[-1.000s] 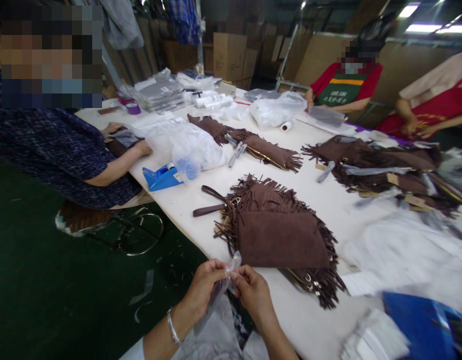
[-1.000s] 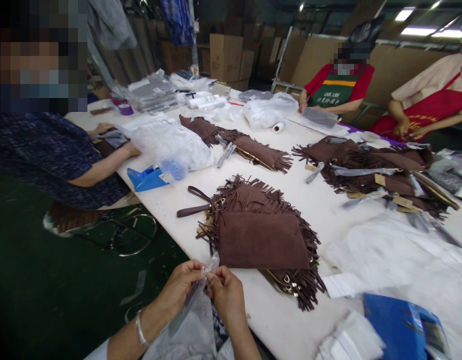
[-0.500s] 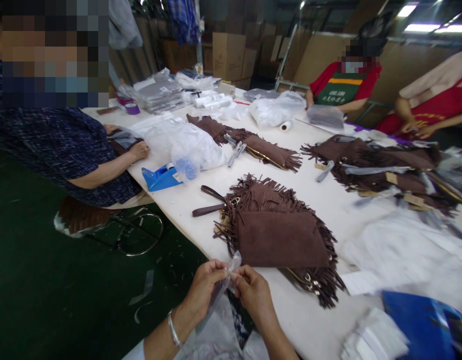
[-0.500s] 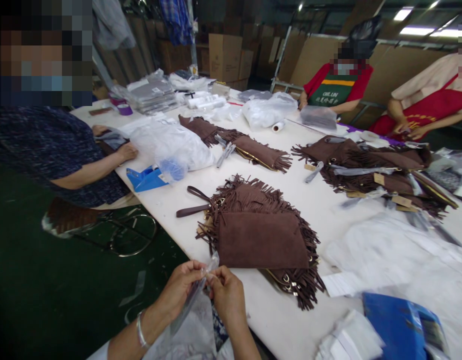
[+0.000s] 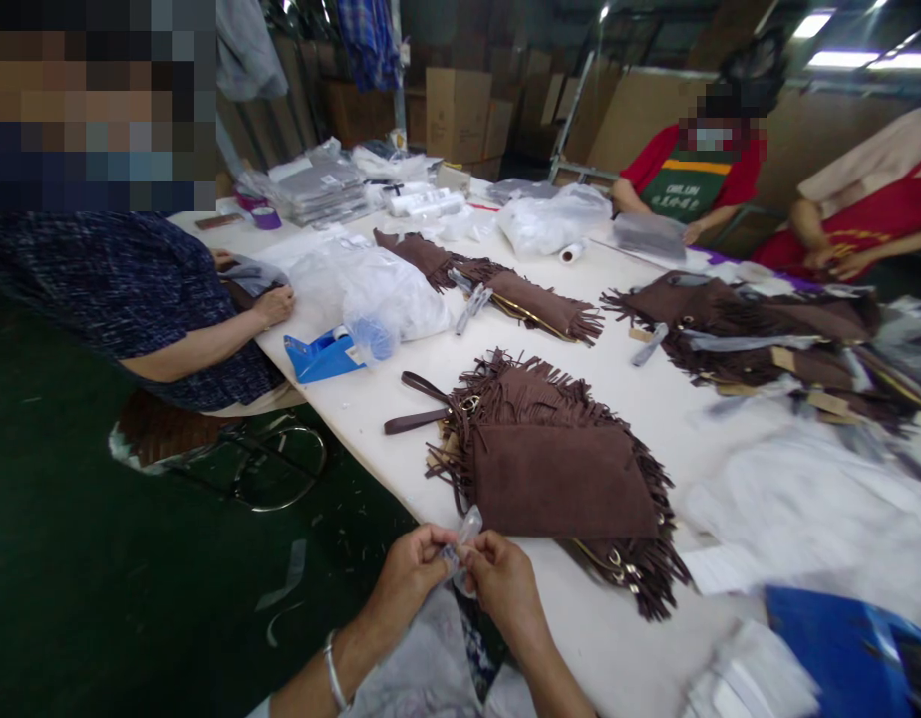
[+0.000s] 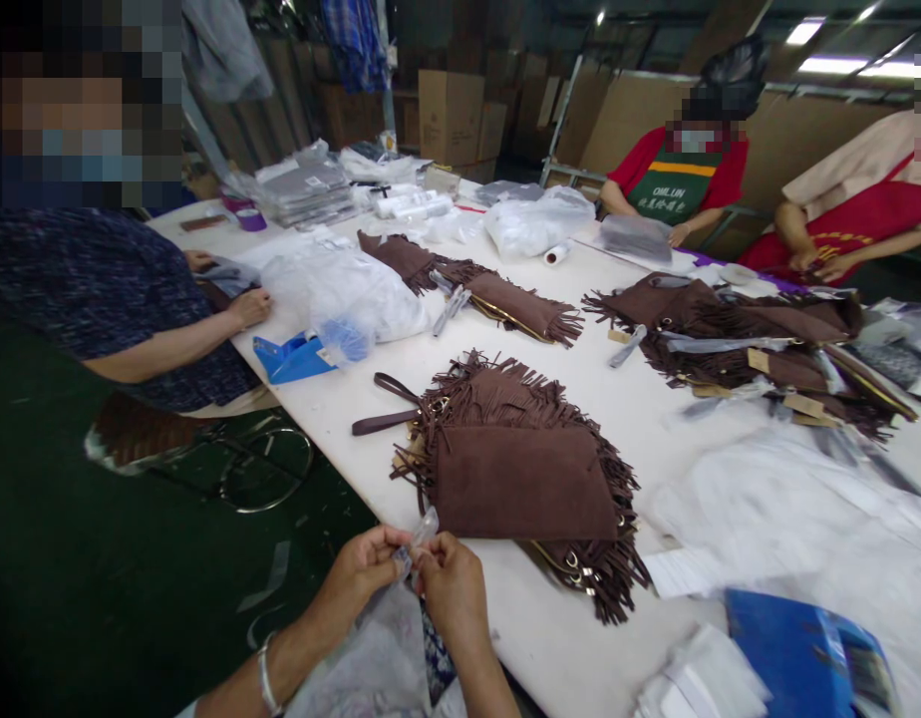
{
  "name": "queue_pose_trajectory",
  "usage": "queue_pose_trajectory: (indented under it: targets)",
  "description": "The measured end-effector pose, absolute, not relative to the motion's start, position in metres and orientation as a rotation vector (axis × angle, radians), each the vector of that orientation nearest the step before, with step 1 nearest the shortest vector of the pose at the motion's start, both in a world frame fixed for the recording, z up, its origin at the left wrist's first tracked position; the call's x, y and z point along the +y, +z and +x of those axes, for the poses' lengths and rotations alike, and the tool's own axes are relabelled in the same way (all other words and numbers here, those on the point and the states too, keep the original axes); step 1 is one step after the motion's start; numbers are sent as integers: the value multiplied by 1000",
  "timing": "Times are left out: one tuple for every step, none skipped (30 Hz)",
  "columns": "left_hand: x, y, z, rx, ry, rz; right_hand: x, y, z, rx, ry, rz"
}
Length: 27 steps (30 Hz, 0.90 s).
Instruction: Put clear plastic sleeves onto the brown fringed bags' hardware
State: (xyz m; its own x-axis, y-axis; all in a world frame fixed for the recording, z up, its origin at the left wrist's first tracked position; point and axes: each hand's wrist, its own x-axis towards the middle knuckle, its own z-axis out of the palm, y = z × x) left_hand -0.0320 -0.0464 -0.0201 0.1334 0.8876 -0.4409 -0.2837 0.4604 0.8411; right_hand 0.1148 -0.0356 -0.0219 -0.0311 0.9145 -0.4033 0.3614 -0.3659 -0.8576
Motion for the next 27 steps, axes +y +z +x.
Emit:
queue_pose_trajectory:
  targets:
    - [-46,-22,-32,1127,945,684,-36,-23,115,-1340,1399,-1737]
    - [-46,-23,-32,1140,948,698,-36,-24,115,-1337,1398,-1738]
    - [-46,-25,-31,1166,959,712,-36,-24,115,-1334,1399,-1739]
    - [-45,-27,-31,1203,974,728,-36,-24,115,-1330,1400,-1738]
    - [-45,-28,-30,1248,994,746,-36,-24,114,-1324,1400,-1737]
    - [-44,-29,-28,1291,1014,763,-36,-23,114,-1314,1400,-1736]
    - [-44,-29,-27,1325,1033,776,-36,-23,114,-1307,1398,-1733]
    - [-43,-28,-26,1343,1051,779,-37,-23,114,-1298,1396,-1728]
    - [-43,-28,-25,1344,1067,771,-38,-23,113,-1285,1396,-1720]
    - [-43,-27,-23,1337,1081,755,-38,-24,113,-1265,1399,-1711]
    - [-44,-26,-22,1329,1094,735,-39,-24,113,-1242,1406,-1699]
    - [-44,-25,-21,1323,1104,714,-40,-25,112,-1220,1413,-1683]
    - [-44,-24,-21,1320,1110,693,-41,-25,111,-1200,1419,-1665]
    - [-44,-23,-20,1320,1114,674,-42,-25,111,-1181,1428,-1646]
    - [-44,-23,-19,1321,1117,656,-42,-25,110,-1163,1438,-1628]
    - [-44,-22,-19,1323,1121,641,-42,-25,109,-1145,1453,-1612]
    - [-44,-22,-18,1325,1124,629,-42,-24,108,-1123,1472,-1599]
    - [-44,-22,-18,1327,1126,623,-42,-24,107,-1095,1490,-1591]
    - [-44,-22,-17,1329,1128,622,-42,-23,106,-1067,1514,-1581]
    - [-43,-22,-17,1329,1128,626,-42,-22,105,-1037,1538,-1569]
    - [-43,-22,-16,1330,1126,634,-42,-21,104,-1008,1561,-1558]
    - [-43,-22,-16,1333,1126,648,-42,-20,103,-979,1581,-1549]
    - [-43,-22,-15,1336,1131,664,-41,-20,102,-953,1600,-1543]
    - [-44,-22,-15,1343,1138,683,-41,-21,102,-933,1611,-1542]
    - [-44,-23,-15,1350,1148,709,-41,-21,101,-925,1614,-1542]
    - [-44,-24,-15,1359,1156,742,-41,-21,100,-926,1610,-1550]
    - [-45,-24,-15,1369,1159,783,-41,-21,100,-942,1600,-1565]
